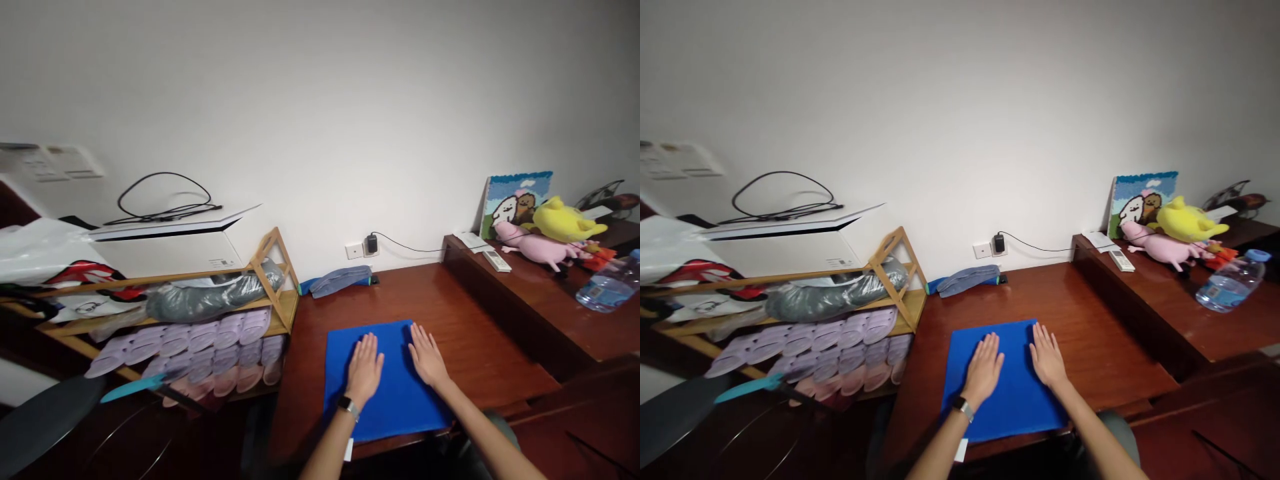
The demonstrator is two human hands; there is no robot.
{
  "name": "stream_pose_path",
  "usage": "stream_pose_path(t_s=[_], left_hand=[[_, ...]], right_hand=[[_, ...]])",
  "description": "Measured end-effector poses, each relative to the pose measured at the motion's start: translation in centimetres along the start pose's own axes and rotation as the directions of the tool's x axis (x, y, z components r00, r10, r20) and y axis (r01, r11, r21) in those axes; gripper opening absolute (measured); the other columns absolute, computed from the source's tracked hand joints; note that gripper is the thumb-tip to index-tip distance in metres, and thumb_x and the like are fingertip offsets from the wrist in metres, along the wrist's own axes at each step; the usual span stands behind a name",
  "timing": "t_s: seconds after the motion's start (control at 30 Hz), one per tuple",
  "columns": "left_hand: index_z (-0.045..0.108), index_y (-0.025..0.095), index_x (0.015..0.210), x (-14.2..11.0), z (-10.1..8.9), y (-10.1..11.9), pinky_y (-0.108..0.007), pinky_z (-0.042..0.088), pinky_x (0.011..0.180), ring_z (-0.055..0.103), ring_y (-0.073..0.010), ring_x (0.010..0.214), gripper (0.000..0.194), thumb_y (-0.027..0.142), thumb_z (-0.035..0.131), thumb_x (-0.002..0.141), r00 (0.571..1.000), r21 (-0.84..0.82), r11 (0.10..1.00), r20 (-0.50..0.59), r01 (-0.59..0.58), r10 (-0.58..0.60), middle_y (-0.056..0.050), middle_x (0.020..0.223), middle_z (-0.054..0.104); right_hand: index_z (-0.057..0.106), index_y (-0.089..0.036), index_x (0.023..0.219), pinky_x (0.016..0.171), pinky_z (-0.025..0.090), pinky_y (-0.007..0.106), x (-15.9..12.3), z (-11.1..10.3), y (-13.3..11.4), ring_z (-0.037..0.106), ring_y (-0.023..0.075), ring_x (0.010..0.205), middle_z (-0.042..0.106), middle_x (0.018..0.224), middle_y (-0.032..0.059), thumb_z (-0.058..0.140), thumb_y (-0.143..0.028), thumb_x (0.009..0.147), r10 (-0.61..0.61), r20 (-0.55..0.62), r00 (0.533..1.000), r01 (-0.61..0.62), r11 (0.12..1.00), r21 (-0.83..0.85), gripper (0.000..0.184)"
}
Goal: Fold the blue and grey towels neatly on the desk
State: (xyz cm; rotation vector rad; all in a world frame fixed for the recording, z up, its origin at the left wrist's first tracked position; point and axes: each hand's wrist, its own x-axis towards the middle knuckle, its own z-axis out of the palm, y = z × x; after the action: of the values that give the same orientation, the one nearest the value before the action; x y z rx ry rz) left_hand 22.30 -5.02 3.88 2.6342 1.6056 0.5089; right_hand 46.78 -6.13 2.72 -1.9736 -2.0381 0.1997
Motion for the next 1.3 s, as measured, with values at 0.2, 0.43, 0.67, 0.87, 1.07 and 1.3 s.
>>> stream_pose_path(t_s=[0.2,0.43,0.67,0.87,1.07,1.3], left_hand=[[0.029,0.019,0.164,-1.1,2.7,9.0,-0.047,0.026,0.130,0.028,-0.0223,0.157,0.064,0.051,0.019,0.109,0.990,-0.158,0.983,0.094,-0.089,0.105,-0.007,0.168,0.035],[0.030,0.016,0.164,-6.3,0.9,-1.7,-0.052,0.027,0.128,0.028,-0.0275,0.157,0.068,0.054,0.022,0.108,0.973,0.043,0.974,0.042,0.224,-0.226,-0.011,0.168,0.033],[0.026,0.009,0.164,-11.4,-2.4,-7.4,-0.051,0.033,0.125,0.036,-0.0279,0.154,0.065,0.043,0.024,0.109,0.930,0.132,0.921,-0.081,0.368,-0.360,-0.017,0.164,0.041],[0.018,0.030,0.167,-14.0,-2.7,-0.5,-0.048,0.035,0.126,0.032,-0.0233,0.156,0.061,0.039,0.035,0.109,0.997,0.134,0.991,-0.072,0.029,-0.019,-0.002,0.170,0.031],[-0.002,0.025,0.167,-16.9,-0.6,-1.0,-0.049,0.043,0.120,0.043,-0.0261,0.150,0.075,0.043,0.039,0.108,0.979,0.160,0.977,-0.170,0.140,-0.112,-0.009,0.168,0.037],[-0.003,0.021,0.167,-19.1,-0.2,-3.2,-0.050,0.044,0.120,0.045,-0.0269,0.149,0.074,0.046,0.034,0.108,0.949,0.141,0.953,-0.208,0.267,-0.235,-0.010,0.166,0.041]], right_hand=[[0.023,-0.016,0.166,0.131,0.012,0.046,-5.3,2.1,0.0,0.014,0.0224,0.161,0.022,0.172,0.0031,0.016,-0.048,0.106,-0.004,0.115,0.993,0.009,0.999,-0.046,0.068],[0.020,-0.016,0.166,0.131,0.010,0.045,-4.9,1.9,-0.5,0.013,0.0210,0.161,0.021,0.172,0.0021,0.014,-0.051,0.106,0.043,0.102,0.994,-0.039,0.998,-0.044,0.069],[0.020,-0.016,0.166,0.131,0.016,0.048,-5.4,1.0,-0.5,0.016,0.0229,0.160,0.025,0.171,0.0044,0.016,-0.052,0.107,0.036,0.105,0.994,-0.035,0.999,-0.012,0.069],[0.020,-0.019,0.166,0.130,0.020,0.048,-10.3,1.7,0.8,0.022,0.0236,0.159,0.028,0.170,0.0037,0.018,-0.056,0.108,-0.056,-0.063,0.996,0.056,0.998,-0.014,0.069],[0.025,-0.022,0.165,0.129,0.024,0.049,-11.9,2.3,1.1,0.026,0.0239,0.158,0.028,0.169,0.0020,0.019,-0.057,0.107,-0.038,0.004,0.999,0.038,0.999,-0.033,0.067],[0.028,-0.021,0.164,0.130,0.018,0.049,-11.3,0.7,0.4,0.024,0.0239,0.158,0.029,0.169,0.0006,0.016,-0.059,0.106,0.036,0.101,0.994,-0.034,0.999,-0.015,0.070]])
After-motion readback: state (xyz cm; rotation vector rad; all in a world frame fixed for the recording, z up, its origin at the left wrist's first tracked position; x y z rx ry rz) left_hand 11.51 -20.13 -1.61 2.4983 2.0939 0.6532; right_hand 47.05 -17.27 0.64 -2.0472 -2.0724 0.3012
